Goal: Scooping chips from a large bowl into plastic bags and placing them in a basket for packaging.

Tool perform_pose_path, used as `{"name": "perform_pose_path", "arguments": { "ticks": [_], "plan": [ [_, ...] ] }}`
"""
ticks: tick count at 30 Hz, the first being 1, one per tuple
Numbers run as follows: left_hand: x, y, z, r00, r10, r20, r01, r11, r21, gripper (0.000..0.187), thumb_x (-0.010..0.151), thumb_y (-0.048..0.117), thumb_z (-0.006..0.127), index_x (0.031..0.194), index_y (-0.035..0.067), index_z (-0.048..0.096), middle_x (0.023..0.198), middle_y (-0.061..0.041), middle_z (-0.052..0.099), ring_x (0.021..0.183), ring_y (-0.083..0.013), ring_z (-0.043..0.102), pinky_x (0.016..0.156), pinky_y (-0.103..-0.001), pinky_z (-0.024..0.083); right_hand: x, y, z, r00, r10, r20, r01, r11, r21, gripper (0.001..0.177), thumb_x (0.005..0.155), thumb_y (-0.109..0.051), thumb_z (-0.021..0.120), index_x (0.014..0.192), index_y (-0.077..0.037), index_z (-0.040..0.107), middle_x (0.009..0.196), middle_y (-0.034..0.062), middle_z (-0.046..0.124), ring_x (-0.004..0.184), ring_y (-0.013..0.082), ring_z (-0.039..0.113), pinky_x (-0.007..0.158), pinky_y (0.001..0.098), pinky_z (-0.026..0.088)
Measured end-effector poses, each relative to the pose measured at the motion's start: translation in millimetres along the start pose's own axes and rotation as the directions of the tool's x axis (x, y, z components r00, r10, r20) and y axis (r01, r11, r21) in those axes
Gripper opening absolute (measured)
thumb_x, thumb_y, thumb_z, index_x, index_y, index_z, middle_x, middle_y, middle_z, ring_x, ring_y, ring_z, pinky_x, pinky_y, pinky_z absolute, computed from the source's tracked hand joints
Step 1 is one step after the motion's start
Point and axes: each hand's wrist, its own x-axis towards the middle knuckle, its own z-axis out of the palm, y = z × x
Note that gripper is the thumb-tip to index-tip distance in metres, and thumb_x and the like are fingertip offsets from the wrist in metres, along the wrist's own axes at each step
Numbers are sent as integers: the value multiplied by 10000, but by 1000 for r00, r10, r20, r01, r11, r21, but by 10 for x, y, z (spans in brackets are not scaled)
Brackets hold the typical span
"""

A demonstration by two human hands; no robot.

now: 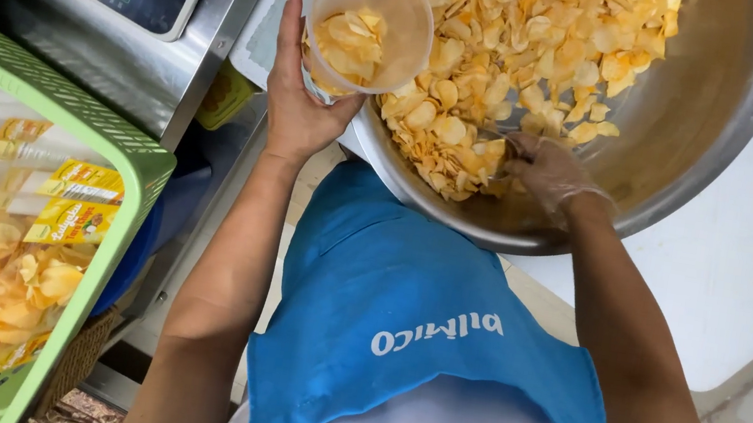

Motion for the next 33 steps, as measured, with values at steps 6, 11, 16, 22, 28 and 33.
{"name": "perform_pose_path", "arguments": {
  "ticks": [6, 11, 16, 22, 28, 33],
  "plan": [
    [44, 13, -22, 999, 30, -14, -30, 1000, -3, 1118, 947, 278, 949, 1692, 178, 122, 1772, -71, 180, 1650, -316, 351, 1362, -462, 396, -140, 315, -287, 986, -118, -115, 142, 964, 226, 352, 1038, -158, 553, 1381, -167, 632, 983, 84, 559, 962, 231, 547, 937, 360, 493],
    [145, 129, 20, 991, 131, 7, -131, 991, -37, 1164, 900, 130, 965, 1677, 244, 105, 1459, -106, 579, 1378, -273, 606, 1152, -397, 533, -296, 410, -597, 978, -139, -153, 171, 959, 227, 230, 1036, -126, 545, 1199, -50, 688, 1012, 108, 612, 930, 257, 549, 892, 402, 476],
    [200, 24, 109, 982, 186, 20, -187, 981, 46, 1209, 871, 270, 1006, 1672, 220, 101, 1460, -118, 560, 1361, -281, 575, 1105, -444, 555, -682, 534, -1082, 945, -237, -224, 288, 929, 232, 264, 1022, -39, 535, 1247, 24, 657, 1163, 185, 680, 1016, 309, 624, 929, 426, 518],
    [329, 23, 355, 961, 250, 121, -262, 960, 99, 1267, 846, 221, 963, 1671, 237, 1, 1465, -158, 552, 1353, -339, 527, 1111, -538, 537, -994, 393, -1536, 572, -766, -291, 748, 634, -197, 440, 1070, 69, 531, 1503, 11, 473, 1279, 269, 650, 1030, 361, 634, 889, 421, 560],
    [360, 158, 573, 949, 272, 162, -280, 960, 26, 1224, 856, 311, 965, 1667, 194, 55, 1439, -156, 569, 1368, -344, 542, 1175, -532, 446, -1721, -692, -1096, 438, -877, -196, 43, 238, -970, 103, 1273, -184, 422, 1249, -166, 521, 833, -35, 533, 647, 102, 511, 606, 244, 422],
    [296, 175, 482, 973, 206, 107, -201, 978, -54, 1167, 865, 333, 940, 1663, 193, 100, 1478, -123, 558, 1411, -296, 537, 1167, -438, 472, -1587, -596, -1384, 248, -934, -258, 475, 350, -808, 193, 1189, 185, 592, 1372, 226, 636, 1029, 283, 604, 899, 404, 569, 819, 489, 454]
  ]
}}
